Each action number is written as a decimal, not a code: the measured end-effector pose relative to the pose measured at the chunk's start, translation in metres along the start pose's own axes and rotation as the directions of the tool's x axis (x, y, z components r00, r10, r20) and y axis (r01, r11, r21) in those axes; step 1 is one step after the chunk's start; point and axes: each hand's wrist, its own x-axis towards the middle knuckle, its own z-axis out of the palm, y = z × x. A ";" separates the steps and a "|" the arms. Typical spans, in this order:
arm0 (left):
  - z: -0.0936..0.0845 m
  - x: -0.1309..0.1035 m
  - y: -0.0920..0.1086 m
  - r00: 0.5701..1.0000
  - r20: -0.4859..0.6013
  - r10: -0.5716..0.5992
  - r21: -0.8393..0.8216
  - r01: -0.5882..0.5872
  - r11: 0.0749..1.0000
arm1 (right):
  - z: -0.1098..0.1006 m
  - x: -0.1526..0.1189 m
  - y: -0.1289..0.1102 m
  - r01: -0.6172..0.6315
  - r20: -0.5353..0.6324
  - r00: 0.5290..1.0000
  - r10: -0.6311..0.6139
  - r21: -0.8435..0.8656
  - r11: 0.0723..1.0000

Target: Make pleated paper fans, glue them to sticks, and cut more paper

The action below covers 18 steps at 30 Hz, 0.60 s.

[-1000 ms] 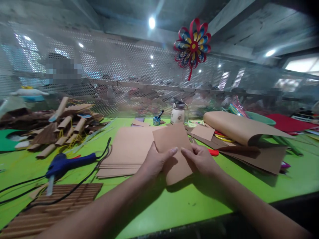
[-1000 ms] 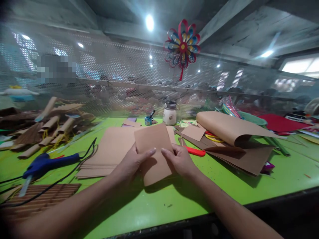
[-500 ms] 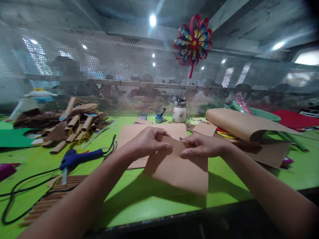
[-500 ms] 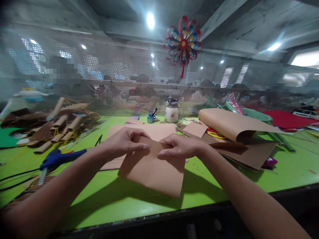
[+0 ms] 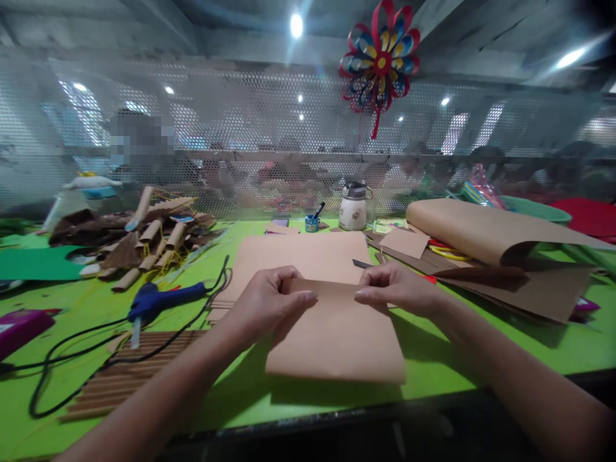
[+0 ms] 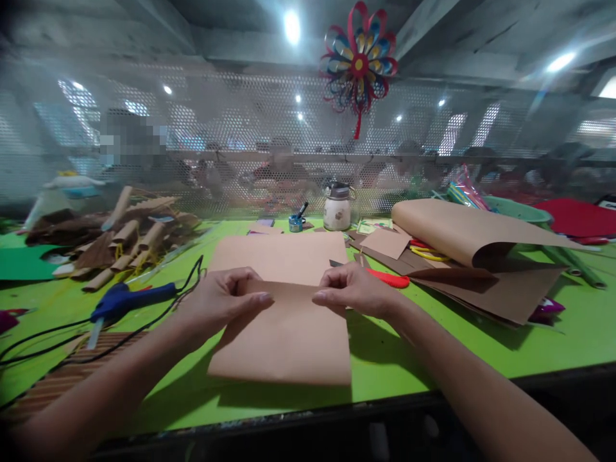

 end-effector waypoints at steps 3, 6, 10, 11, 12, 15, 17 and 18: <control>0.003 -0.004 -0.007 0.999 0.009 -0.053 0.001 0.053 0.999 | 0.005 0.001 0.008 -0.017 0.006 1.000 0.017 -0.017 1.000; 0.005 -0.003 -0.017 0.996 0.044 -0.083 0.064 0.080 0.995 | 0.010 0.002 0.012 -0.043 0.001 0.999 0.043 -0.130 0.991; 0.010 0.003 -0.034 0.996 0.073 -0.052 0.298 0.028 0.954 | 0.017 0.007 0.023 -0.004 -0.053 0.998 -0.023 -0.458 0.889; 0.010 0.003 -0.037 0.997 0.071 -0.025 0.350 -0.001 0.937 | 0.019 0.008 0.027 0.012 -0.056 0.997 -0.046 -0.510 0.860; 0.011 0.004 -0.040 0.997 0.071 0.009 0.399 -0.037 0.916 | 0.020 0.009 0.030 0.024 -0.052 0.997 -0.062 -0.543 0.839; 0.012 0.002 -0.043 0.984 0.128 0.127 0.561 -0.177 0.809 | 0.022 0.009 0.037 0.057 -0.029 0.995 -0.094 -0.605 0.794; 0.013 0.001 -0.043 0.968 0.170 0.184 0.650 -0.250 0.718 | 0.023 0.007 0.039 0.093 -0.022 0.990 -0.143 -0.659 0.746; 0.014 0.000 -0.043 0.964 0.178 0.200 0.673 -0.267 0.690 | 0.024 0.006 0.039 0.116 -0.017 0.984 -0.176 -0.689 0.715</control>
